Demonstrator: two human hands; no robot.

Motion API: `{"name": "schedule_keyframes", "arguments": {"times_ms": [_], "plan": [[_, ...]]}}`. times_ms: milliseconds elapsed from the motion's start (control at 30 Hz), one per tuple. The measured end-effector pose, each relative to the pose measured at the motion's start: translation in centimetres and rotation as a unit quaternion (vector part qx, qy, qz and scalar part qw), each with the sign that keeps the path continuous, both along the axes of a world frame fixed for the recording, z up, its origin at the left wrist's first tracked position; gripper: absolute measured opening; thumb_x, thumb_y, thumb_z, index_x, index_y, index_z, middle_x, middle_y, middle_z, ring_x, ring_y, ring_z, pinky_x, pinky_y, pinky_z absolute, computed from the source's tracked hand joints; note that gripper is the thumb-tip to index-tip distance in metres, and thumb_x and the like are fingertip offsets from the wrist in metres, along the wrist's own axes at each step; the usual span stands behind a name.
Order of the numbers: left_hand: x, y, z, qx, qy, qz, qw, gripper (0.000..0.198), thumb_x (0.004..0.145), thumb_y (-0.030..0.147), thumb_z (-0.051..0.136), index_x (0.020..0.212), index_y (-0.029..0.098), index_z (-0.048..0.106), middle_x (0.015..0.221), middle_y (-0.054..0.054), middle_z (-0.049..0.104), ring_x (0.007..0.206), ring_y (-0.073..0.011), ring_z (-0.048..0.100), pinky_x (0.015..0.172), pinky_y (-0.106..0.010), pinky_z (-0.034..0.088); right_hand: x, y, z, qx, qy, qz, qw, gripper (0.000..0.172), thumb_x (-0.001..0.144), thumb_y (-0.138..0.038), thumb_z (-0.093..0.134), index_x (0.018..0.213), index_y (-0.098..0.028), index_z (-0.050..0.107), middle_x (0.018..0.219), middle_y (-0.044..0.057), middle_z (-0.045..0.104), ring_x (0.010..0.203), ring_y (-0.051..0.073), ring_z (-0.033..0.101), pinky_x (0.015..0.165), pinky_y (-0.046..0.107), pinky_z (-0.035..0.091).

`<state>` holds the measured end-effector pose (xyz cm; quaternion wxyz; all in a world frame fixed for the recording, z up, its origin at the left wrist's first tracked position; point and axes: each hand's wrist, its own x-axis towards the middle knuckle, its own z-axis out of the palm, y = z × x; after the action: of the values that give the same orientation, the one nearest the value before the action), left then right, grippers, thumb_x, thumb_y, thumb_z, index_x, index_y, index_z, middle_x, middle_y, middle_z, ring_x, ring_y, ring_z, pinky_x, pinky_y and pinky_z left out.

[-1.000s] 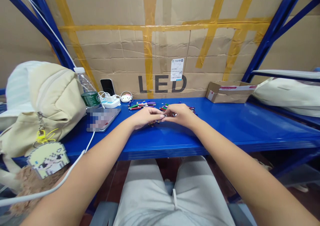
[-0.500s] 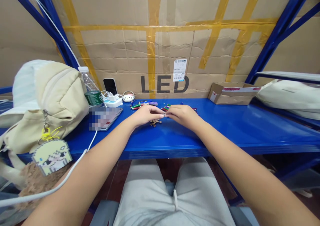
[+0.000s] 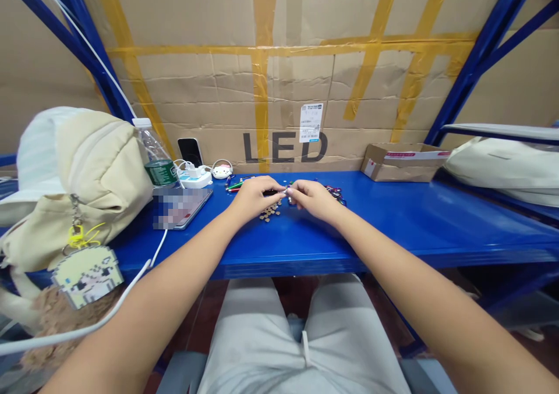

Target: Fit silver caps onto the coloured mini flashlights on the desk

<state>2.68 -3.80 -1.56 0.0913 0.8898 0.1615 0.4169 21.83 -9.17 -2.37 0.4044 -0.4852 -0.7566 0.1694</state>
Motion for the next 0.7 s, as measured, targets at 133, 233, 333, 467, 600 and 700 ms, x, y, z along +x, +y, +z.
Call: {"name": "schedule_keyframes", "arguments": {"times_ms": [133, 233, 333, 467, 600, 700], "plan": [[-0.1, 0.0, 0.1, -0.176, -0.028, 0.009, 0.984, 0.029, 0.075, 0.039, 0.068, 0.09, 0.015, 0.072, 0.092, -0.008, 0.072, 0.085, -0.0194, 0.065, 0.078, -0.031, 0.051, 0.3, 0.0, 0.5, 0.195, -0.283, -0.053, 0.938, 0.021, 0.093, -0.027, 0.043, 0.091, -0.016, 0.06, 0.091, 0.01, 0.065, 0.082, 0.018, 0.056, 0.072, 0.029, 0.036], [-0.2, 0.1, 0.0, -0.259, -0.025, -0.015, 0.966, 0.034, 0.072, 0.041, 0.071, 0.092, 0.014, 0.072, 0.093, -0.008, 0.072, 0.087, -0.0207, 0.066, 0.082, -0.034, 0.051, 0.4, -0.1, 0.8, 0.243, -0.406, -0.079, 0.877, 0.022, 0.093, -0.018, 0.04, 0.092, -0.015, 0.061, 0.086, 0.011, 0.065, 0.078, 0.02, 0.054, 0.07, 0.031, 0.031], [-0.2, 0.2, -0.1, -0.267, -0.022, -0.021, 0.963, 0.035, 0.07, 0.041, 0.072, 0.091, 0.014, 0.073, 0.092, -0.008, 0.072, 0.086, -0.021, 0.066, 0.082, -0.034, 0.052, 0.3, -0.3, 0.7, 0.242, -0.433, -0.075, 0.865, 0.021, 0.09, -0.013, 0.04, 0.087, -0.016, 0.06, 0.085, 0.011, 0.065, 0.077, 0.02, 0.052, 0.069, 0.031, 0.03], [-0.3, 0.3, -0.2, -0.139, -0.013, -0.024, 0.99, 0.024, 0.073, 0.036, 0.071, 0.085, 0.017, 0.074, 0.086, -0.007, 0.071, 0.083, -0.019, 0.065, 0.079, -0.032, 0.051, -0.1, -0.4, 0.2, 0.169, -0.328, -0.035, 0.929, 0.023, 0.092, -0.022, 0.037, 0.08, -0.017, 0.056, 0.082, 0.008, 0.063, 0.074, 0.017, 0.052, 0.068, 0.028, 0.033], [-0.2, 0.1, 0.0, -0.002, -0.001, -0.042, 0.999, 0.016, 0.08, 0.031, 0.064, 0.085, 0.02, 0.074, 0.086, -0.006, 0.072, 0.084, -0.017, 0.065, 0.081, -0.03, 0.05, -0.6, -0.6, 0.1, 0.04, -0.129, 0.023, 0.991, 0.03, 0.094, -0.031, 0.033, 0.071, -0.019, 0.049, 0.066, 0.001, 0.055, 0.064, 0.014, 0.05, 0.065, 0.025, 0.037], [-0.1, 0.0, 0.1, 0.01, -0.006, -0.041, 0.999, 0.017, 0.081, 0.033, 0.064, 0.084, 0.019, 0.073, 0.086, -0.007, 0.072, 0.084, -0.0171, 0.064, 0.081, -0.03, 0.05, -0.7, -0.9, 0.4, -0.008, -0.088, 0.031, 0.996, 0.033, 0.095, -0.032, 0.029, 0.069, -0.019, 0.046, 0.06, -0.001, 0.051, 0.06, 0.013, 0.05, 0.062, 0.025, 0.038]]}}
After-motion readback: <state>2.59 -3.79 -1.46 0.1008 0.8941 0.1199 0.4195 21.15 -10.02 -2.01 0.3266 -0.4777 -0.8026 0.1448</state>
